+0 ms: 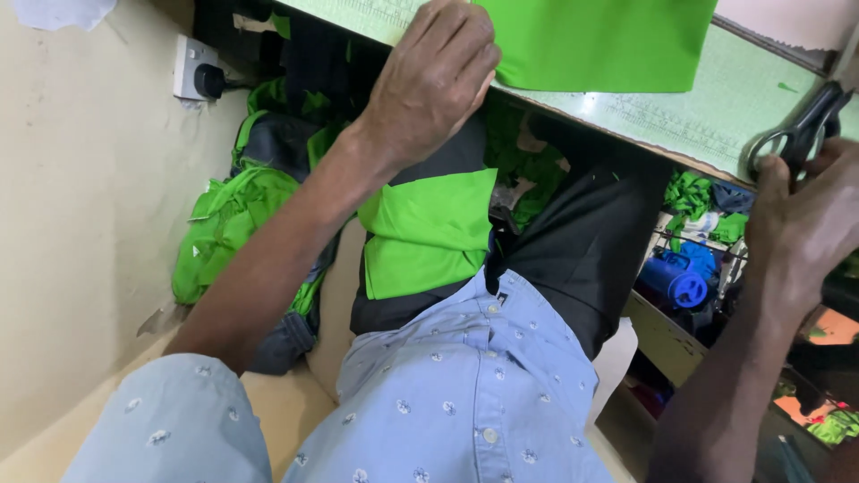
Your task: Cutting green fabric into specific shapes using scissors on a sewing table
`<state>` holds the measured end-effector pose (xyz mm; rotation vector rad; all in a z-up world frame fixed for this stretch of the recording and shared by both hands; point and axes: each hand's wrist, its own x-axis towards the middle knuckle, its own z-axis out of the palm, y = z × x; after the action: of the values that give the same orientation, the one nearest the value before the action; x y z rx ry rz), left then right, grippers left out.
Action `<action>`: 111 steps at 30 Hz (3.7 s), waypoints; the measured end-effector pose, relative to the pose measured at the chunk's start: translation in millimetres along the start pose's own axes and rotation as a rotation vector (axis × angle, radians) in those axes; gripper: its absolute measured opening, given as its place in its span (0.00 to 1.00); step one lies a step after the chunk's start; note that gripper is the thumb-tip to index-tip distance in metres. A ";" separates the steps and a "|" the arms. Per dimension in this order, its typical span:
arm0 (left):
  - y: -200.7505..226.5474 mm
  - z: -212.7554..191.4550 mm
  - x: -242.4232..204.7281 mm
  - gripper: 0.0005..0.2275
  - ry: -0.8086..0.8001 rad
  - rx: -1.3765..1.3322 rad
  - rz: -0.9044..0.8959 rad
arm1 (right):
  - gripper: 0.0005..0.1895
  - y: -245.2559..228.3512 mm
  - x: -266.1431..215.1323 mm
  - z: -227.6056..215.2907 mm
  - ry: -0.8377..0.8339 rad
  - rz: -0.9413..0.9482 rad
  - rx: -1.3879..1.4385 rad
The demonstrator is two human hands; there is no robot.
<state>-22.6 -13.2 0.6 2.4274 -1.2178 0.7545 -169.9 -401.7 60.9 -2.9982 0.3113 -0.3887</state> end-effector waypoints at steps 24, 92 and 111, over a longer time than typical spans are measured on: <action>9.2 -11.0 -0.9 0.12 0.071 -0.143 -0.069 | 0.36 -174.4 -127.6 -49.9 -0.996 0.275 0.999; 59.9 -5.6 -2.2 0.04 0.286 -1.280 -1.213 | 0.21 -202.7 -48.7 12.0 -0.724 0.306 1.027; 65.6 -7.8 -14.7 0.08 0.146 -1.101 -1.120 | 0.23 -213.9 -11.5 20.7 -0.689 0.242 1.100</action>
<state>-85.5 -38.2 1.4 1.6000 0.0162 -0.1120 -135.0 -189.3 65.4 -1.8184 0.2559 0.3905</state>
